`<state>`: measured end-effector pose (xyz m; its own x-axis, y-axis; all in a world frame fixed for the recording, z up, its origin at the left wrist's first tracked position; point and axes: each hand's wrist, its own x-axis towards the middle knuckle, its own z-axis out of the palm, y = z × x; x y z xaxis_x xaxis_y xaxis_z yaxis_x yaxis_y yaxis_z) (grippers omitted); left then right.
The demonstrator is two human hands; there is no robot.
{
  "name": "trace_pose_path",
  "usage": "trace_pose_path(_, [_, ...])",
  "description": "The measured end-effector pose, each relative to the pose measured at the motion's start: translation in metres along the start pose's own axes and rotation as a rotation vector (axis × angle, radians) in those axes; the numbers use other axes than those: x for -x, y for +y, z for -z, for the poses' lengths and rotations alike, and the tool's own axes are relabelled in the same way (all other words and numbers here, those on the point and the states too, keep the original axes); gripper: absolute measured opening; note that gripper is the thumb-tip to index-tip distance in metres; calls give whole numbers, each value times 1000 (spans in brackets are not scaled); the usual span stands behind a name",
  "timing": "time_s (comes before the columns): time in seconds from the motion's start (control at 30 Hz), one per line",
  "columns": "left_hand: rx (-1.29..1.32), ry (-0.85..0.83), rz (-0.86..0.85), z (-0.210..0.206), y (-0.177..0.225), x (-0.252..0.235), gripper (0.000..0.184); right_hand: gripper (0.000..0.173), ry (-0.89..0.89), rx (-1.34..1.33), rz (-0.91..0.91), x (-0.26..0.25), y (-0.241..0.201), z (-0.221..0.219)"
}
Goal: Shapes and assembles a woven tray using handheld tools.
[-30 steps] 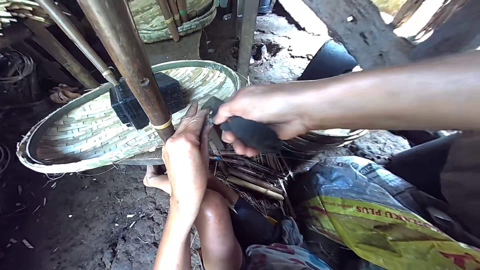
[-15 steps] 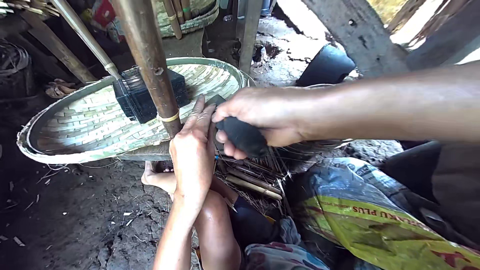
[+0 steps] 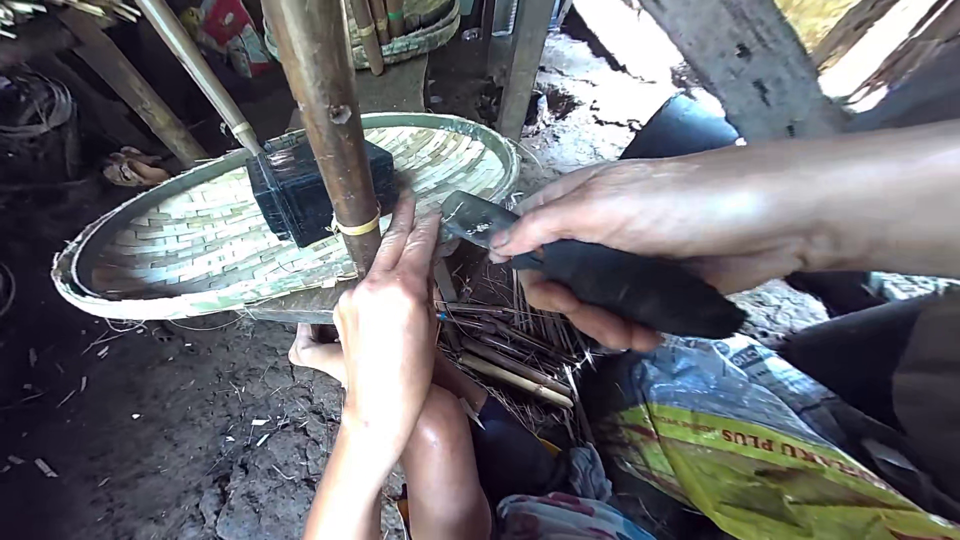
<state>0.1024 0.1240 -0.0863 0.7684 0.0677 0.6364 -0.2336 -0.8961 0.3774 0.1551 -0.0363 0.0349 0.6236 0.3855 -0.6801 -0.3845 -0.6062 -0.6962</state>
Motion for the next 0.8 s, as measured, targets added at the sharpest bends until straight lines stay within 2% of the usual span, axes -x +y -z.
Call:
trace_pose_path(0.23, [64, -14, -12, 2, -3, 0, 31, 25, -11, -148, 104, -20, -5, -19])
trace_pose_path(0.47, [33, -7, -38, 2, -5, 0, 31, 36, -31, 11, 88, -1, 12, -10])
trace_pose_path(0.8, [-38, -44, 12, 8, 2, 0, 33, 31, -3, 8, 106, -6, 2, -19])
